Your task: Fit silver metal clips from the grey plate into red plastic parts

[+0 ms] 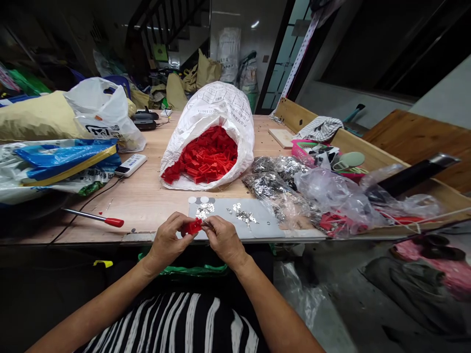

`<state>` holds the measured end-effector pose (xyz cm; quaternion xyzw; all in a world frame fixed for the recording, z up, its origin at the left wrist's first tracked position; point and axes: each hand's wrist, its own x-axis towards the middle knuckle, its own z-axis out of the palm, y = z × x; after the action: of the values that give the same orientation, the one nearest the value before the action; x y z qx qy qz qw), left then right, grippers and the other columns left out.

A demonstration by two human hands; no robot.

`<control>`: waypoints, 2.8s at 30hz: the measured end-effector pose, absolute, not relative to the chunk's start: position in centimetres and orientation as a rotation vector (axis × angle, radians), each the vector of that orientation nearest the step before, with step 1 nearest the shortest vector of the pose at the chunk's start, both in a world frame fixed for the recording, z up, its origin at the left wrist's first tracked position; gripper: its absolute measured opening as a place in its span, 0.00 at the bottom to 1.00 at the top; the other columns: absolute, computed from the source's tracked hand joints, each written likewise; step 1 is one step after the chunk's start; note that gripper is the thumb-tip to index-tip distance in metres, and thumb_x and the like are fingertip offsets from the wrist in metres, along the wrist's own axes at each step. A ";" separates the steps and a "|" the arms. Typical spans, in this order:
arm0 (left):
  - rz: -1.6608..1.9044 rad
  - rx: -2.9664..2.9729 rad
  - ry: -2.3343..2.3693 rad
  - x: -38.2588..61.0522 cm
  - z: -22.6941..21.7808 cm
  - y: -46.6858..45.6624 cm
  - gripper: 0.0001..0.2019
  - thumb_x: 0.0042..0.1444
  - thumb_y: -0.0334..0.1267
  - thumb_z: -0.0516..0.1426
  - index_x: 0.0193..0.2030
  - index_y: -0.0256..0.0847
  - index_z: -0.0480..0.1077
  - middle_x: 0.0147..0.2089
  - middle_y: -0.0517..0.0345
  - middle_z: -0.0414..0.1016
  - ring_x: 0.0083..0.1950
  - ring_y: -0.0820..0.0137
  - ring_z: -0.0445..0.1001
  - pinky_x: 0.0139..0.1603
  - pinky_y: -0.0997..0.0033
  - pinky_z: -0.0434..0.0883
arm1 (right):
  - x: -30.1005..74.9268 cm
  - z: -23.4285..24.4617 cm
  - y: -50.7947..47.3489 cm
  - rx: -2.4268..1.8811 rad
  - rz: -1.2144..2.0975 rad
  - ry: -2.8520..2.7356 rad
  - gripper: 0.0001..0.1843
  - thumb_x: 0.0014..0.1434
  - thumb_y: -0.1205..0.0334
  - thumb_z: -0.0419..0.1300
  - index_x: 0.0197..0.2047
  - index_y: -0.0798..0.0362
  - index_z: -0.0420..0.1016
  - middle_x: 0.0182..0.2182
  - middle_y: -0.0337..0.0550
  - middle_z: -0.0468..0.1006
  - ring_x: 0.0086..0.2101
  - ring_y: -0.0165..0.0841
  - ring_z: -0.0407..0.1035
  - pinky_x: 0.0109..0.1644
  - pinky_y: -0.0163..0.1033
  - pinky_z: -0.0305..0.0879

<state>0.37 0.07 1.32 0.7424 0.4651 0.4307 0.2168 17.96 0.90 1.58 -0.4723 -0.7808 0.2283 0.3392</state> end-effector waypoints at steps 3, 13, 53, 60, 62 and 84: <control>1.192 2.059 1.280 0.4 1.1 -0.1 0.09 0.53 0.30 0.57 0.41 0.41 0.71 0.36 0.57 0.69 0.35 0.71 0.69 0.38 0.71 0.69 | 18.0 1.5 0.9 -1.233 0.590 -2.059 0.06 0.62 0.65 0.54 0.35 0.51 0.72 0.30 0.41 0.74 0.32 0.32 0.69 0.37 0.35 0.63; 1.334 1.981 1.235 0.8 0.7 -0.3 0.09 0.52 0.29 0.59 0.41 0.40 0.71 0.35 0.57 0.69 0.34 0.72 0.69 0.35 0.72 0.70 | 18.1 1.1 1.1 -1.233 0.787 -1.920 0.08 0.62 0.61 0.55 0.34 0.53 0.74 0.29 0.41 0.73 0.29 0.30 0.65 0.33 0.34 0.61; 1.202 1.609 1.274 -0.9 -1.7 -0.2 0.12 0.49 0.37 0.63 0.40 0.40 0.71 0.39 0.57 0.72 0.39 0.69 0.72 0.42 0.68 0.71 | 19.5 -0.7 4.2 -1.585 0.711 -2.021 0.04 0.58 0.63 0.55 0.35 0.51 0.72 0.33 0.41 0.76 0.36 0.34 0.69 0.42 0.38 0.60; 1.276 1.764 1.326 -1.4 -1.7 -0.4 0.11 0.51 0.38 0.62 0.42 0.40 0.71 0.40 0.56 0.71 0.41 0.68 0.72 0.41 0.68 0.72 | 16.4 -1.2 5.6 -1.852 0.334 -2.166 0.05 0.60 0.60 0.56 0.35 0.52 0.71 0.35 0.48 0.77 0.36 0.37 0.69 0.38 0.38 0.58; 1.307 1.844 1.334 -1.5 -1.8 -0.4 0.11 0.52 0.37 0.61 0.42 0.41 0.71 0.40 0.55 0.72 0.41 0.68 0.72 0.41 0.67 0.71 | 16.1 -1.2 5.9 -1.876 0.341 -2.157 0.04 0.59 0.61 0.56 0.35 0.52 0.71 0.35 0.47 0.77 0.36 0.37 0.70 0.38 0.38 0.58; 1.162 1.319 1.157 -0.5 -2.4 0.1 0.15 0.47 0.39 0.64 0.41 0.38 0.70 0.39 0.54 0.78 0.42 0.65 0.77 0.48 0.63 0.72 | 18.7 -1.7 4.8 -1.525 0.717 -1.965 0.05 0.56 0.62 0.54 0.34 0.51 0.70 0.30 0.38 0.75 0.32 0.32 0.68 0.38 0.35 0.60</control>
<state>-0.49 0.13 -2.35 0.5442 0.4777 0.4795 0.4957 18.75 4.82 -1.70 -0.5668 -0.7303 0.2665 0.2728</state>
